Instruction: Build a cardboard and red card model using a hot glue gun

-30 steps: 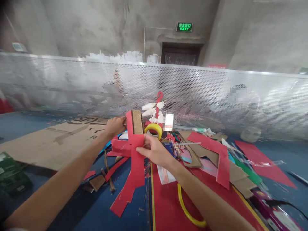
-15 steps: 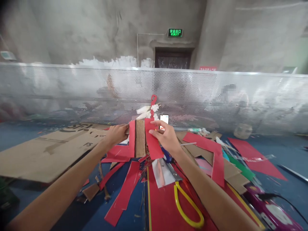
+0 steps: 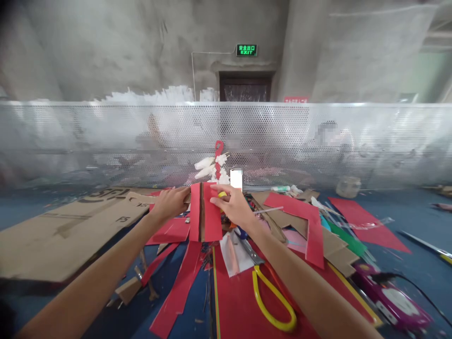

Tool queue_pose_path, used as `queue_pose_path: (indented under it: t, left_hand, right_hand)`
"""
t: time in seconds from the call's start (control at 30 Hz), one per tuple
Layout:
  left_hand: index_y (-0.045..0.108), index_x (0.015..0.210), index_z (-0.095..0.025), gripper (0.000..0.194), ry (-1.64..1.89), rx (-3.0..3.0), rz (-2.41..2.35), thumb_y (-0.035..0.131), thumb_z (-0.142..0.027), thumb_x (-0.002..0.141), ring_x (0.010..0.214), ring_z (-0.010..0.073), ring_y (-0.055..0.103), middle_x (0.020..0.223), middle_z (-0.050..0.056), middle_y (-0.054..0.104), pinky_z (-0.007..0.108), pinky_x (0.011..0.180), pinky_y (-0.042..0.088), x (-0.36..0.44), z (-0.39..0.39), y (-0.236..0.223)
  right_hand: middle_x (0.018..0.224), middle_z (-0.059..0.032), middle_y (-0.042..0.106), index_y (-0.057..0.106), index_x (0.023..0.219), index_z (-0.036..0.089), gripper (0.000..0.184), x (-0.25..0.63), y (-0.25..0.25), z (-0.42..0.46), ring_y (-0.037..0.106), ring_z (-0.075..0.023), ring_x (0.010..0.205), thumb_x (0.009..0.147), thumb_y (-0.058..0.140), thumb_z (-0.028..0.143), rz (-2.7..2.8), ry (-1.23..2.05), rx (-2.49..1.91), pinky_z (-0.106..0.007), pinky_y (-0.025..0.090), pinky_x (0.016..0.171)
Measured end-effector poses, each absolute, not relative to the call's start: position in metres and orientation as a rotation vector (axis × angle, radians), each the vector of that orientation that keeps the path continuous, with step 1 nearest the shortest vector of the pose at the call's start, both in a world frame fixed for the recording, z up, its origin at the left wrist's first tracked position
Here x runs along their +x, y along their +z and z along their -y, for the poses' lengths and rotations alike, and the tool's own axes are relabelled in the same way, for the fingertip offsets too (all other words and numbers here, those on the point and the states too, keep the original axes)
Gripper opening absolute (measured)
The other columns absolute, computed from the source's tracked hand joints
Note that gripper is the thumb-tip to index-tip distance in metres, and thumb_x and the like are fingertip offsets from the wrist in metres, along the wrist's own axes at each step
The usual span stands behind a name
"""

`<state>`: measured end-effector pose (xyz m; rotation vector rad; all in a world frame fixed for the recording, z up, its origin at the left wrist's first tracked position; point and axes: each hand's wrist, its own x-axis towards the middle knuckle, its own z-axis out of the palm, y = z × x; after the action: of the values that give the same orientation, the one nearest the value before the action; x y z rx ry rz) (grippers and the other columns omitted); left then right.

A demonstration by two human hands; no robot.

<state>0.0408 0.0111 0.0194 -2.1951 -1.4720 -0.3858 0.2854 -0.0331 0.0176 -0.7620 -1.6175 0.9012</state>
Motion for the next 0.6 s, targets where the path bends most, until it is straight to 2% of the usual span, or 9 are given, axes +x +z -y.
queue_pose_path:
  t: [0.4,0.6]
  left_hand:
    - [0.064,0.123,-0.024,0.041,-0.363,-2.202,1.437,0.053,-0.022,0.084,0.101,0.0341,0.072,0.113,0.008,0.076,0.04,0.076,0.051,0.0437,-0.0079,0.0208]
    - [0.064,0.123,-0.025,0.039,-0.362,-2.216,1.462,0.053,-0.024,0.086,0.101,0.0327,0.072,0.115,0.008,0.075,0.039,0.079,0.051,0.045,-0.0067,0.0214]
  right_hand:
    - [0.129,-0.0105,0.063,0.072,0.121,0.021,0.038,0.2857,0.0192,0.0342,0.066,-0.0187,0.097,0.083,0.071,0.024,1.727,0.742,-0.822,-0.033,0.058,0.081]
    - [0.125,-0.0116,0.062,0.072,0.124,0.021,0.038,0.2873,0.0225,0.0384,0.065,-0.0164,0.085,0.086,0.07,0.028,1.787,0.68,-0.871,-0.033,0.057,0.076]
